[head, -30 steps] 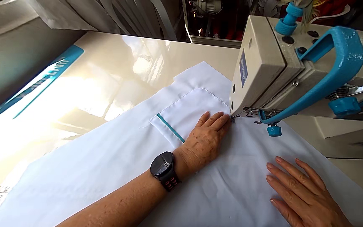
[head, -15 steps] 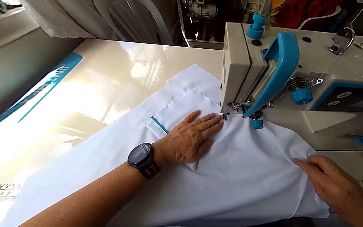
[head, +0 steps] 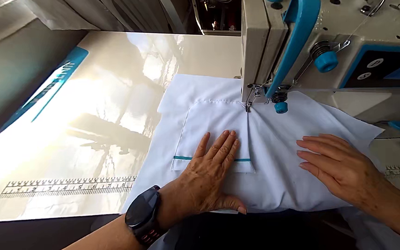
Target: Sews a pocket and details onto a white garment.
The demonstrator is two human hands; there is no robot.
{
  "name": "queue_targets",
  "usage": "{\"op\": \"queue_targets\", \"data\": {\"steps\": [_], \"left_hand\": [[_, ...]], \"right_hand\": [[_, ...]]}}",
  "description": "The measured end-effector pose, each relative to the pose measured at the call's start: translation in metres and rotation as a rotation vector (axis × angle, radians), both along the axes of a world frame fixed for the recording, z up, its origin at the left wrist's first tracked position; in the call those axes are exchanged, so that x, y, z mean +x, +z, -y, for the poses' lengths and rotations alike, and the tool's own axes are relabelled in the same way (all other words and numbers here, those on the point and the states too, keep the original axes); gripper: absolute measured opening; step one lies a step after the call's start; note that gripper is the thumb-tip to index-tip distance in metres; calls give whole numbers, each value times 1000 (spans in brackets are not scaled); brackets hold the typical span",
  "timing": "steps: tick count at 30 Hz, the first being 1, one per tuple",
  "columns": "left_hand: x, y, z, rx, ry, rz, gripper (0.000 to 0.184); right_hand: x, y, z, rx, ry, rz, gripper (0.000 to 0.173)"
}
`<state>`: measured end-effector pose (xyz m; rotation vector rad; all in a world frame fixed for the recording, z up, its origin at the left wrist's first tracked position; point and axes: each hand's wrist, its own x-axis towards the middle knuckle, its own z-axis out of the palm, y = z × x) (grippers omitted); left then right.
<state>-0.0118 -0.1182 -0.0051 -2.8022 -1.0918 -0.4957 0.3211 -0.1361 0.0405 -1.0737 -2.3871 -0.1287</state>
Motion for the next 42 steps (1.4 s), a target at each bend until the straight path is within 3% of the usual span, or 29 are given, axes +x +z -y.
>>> {"op": "queue_targets", "data": {"steps": [2, 8, 12, 15, 18, 23, 26, 29, 33, 36, 39, 42], "left_hand": [[-2, 7, -2, 3, 13, 8, 131], [-20, -7, 4, 11, -9, 44, 128], [-23, -5, 6, -68, -88, 124, 126], [-26, -4, 4, -123, -182, 103, 118], [-30, -3, 1, -129, -218, 51, 114], [-31, -4, 2, -71, -244, 50, 122], [-32, -4, 3, -31, -215, 39, 131], [-32, -2, 3, -86, -213, 45, 125], [-26, 10, 3, -165, -219, 15, 122], [-23, 9, -2, -157, -265, 23, 118], [-26, 2, -3, -155, -283, 40, 115], [-25, -1, -2, -129, -275, 55, 118]], "right_hand": [[-25, 12, -22, 124, 168, 16, 23], [-87, -14, -63, 205, 506, 99, 25], [-100, -26, -49, 217, 407, -48, 21], [-98, -41, -4, 111, 299, -62, 29], [-69, -31, 22, 50, 360, -40, 32], [-49, 7, -21, 27, 276, -9, 30], [-70, -5, -38, -18, 338, 109, 41], [-81, -26, -35, -18, 398, 133, 38], [-77, -24, -9, -63, 441, 122, 37], [-69, -9, -1, -151, 517, -83, 28], [-68, 0, -20, -27, 307, -107, 23], [-77, -11, -40, -8, 201, 46, 36]]}}
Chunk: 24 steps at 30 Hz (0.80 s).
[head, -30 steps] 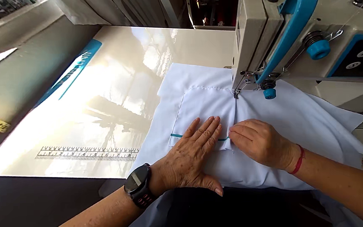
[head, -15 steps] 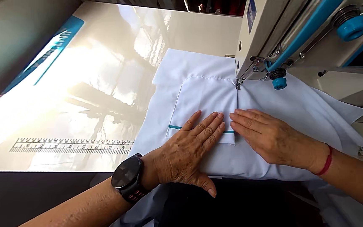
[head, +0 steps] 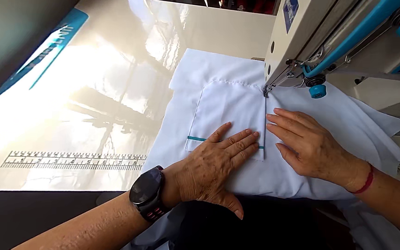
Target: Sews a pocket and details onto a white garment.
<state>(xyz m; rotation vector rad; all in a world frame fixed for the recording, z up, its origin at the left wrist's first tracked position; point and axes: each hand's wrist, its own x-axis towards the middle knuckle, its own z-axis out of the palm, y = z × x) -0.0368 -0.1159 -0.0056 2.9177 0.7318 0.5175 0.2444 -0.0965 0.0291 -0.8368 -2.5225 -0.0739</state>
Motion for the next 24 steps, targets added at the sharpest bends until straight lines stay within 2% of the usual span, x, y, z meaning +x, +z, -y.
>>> {"op": "queue_targets", "data": {"steps": [1, 4, 8, 12, 15, 20, 22, 24], "left_hand": [[0, -1, 0, 11, 7, 6, 120], [-1, -1, 3, 19, 24, -7, 127], [-3, 1, 1, -11, -4, -21, 127], [-2, 0, 0, 2, -18, -22, 128], [-4, 1, 0, -3, -35, 10, 125], [-6, 2, -3, -69, -106, 82, 114], [-7, 2, -2, -76, -120, 50, 114], [-9, 1, 0, -56, -121, -8, 117]], "right_hand": [[-3, -6, -3, -18, 16, 25, 39], [-8, -15, 4, -16, 116, 35, 34], [-1, -5, 8, 3, 252, 83, 26], [-8, 1, -2, 126, 347, 100, 24], [-17, -4, 0, 223, 341, 81, 25], [-23, -14, 17, 236, 208, 2, 22], [-19, -20, 29, 153, 122, -9, 22], [-12, -28, 42, -13, 65, -61, 30]]}}
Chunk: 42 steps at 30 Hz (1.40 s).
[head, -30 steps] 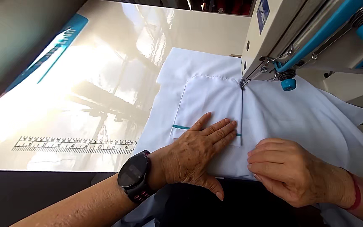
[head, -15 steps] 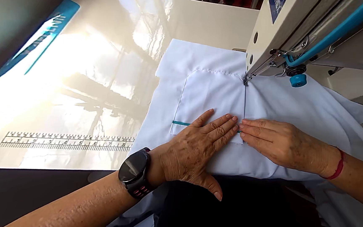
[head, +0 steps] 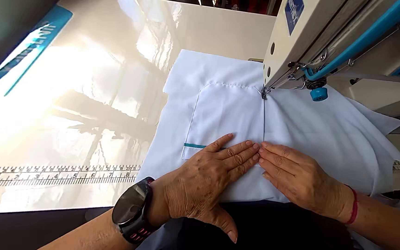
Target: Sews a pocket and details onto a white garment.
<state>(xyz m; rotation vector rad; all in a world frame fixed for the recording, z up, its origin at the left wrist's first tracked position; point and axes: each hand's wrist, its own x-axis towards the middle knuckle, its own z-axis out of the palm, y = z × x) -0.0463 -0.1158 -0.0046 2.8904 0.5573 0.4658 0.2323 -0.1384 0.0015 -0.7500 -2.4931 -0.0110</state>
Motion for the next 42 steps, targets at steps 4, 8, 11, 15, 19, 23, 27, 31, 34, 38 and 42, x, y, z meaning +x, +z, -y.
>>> {"op": "queue_targets", "data": {"steps": [4, 8, 11, 15, 19, 23, 27, 31, 34, 38, 42], "left_hand": [[-3, -4, -2, 28, 3, 6, 112], [0, -5, -3, 2, 16, 38, 105], [0, -5, -4, 17, 16, 37, 102], [-2, -7, -1, 19, 6, 48, 99], [-3, -5, -3, 17, 0, 35, 96], [-1, 0, -4, -73, 18, 100, 99], [-2, 0, -4, -76, 11, 104, 106], [-5, -4, -4, -4, -17, 19, 105], [-5, -4, -4, -11, -28, 22, 101], [-5, -4, -4, -5, -30, 26, 97], [-2, 0, -7, -19, -21, 26, 93]], "right_hand": [[6, -6, 15, -333, -152, -337, 34], [4, -12, 20, -213, -174, -248, 30], [5, -9, 19, -155, -121, -116, 34], [11, -9, 17, -188, -75, -68, 40], [13, -3, 11, -445, -80, -236, 32], [-1, 3, 3, -399, -203, -336, 30], [-8, -3, -2, -122, -114, -159, 25], [-8, -8, 9, -93, -120, -107, 32], [0, -11, 18, -142, -112, -87, 36], [12, -11, 15, -315, -13, -302, 31], [8, -10, 15, -261, -114, -169, 40]]}}
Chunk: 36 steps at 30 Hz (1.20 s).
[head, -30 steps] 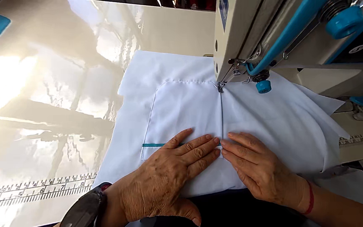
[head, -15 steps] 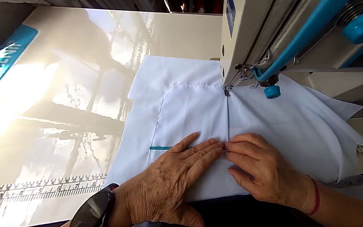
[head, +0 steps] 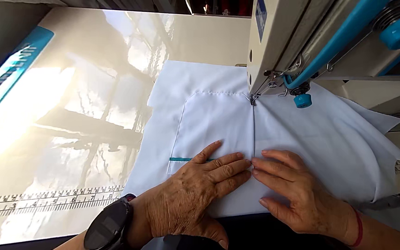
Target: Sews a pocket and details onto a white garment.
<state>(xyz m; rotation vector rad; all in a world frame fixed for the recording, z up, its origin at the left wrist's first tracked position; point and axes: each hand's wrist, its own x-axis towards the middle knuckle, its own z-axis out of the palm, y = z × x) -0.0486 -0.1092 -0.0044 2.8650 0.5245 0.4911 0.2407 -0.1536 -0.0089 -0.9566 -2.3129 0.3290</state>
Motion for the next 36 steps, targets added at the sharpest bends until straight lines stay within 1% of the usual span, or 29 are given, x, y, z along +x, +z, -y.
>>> {"op": "queue_targets", "data": {"steps": [3, 5, 7, 8, 9, 10, 12, 14, 17, 24, 27, 32, 36], "left_hand": [[2, 4, -3, -9, -5, 5, 90], [1, 2, -5, -20, -19, 15, 89], [0, 0, -6, -25, -29, 22, 87], [0, 0, -7, -23, -31, 23, 87], [-1, 0, -7, -24, -33, 20, 87], [0, 0, -7, -24, -35, 22, 87], [1, -1, -5, -26, -29, 30, 85], [5, -1, -1, -16, -3, 32, 83], [10, -4, 7, 14, 47, 39, 85], [8, -5, 4, -9, 25, 42, 82], [13, -3, 0, -14, 40, 38, 82], [18, 0, -14, -10, 80, 29, 89], [20, 0, -23, 3, 87, 32, 89]], "right_hand": [[-2, -1, 2, 87, 6, 82, 38], [1, -1, 2, 86, 42, 91, 38], [8, 0, -1, 43, 103, 40, 36], [12, -1, -2, 35, 100, 0, 36], [16, -2, -3, 54, 37, -12, 37], [20, -4, -3, 93, -75, 16, 40], [28, -7, -6, 134, -290, 172, 52], [34, -8, -10, 138, -351, 263, 57], [39, -9, -15, 150, -319, 276, 56], [36, -10, -4, 141, -364, 328, 58], [42, -10, -14, 148, -348, 321, 59], [49, -9, -40, 164, -311, 338, 60], [51, -7, -53, 168, -292, 343, 61]]}}
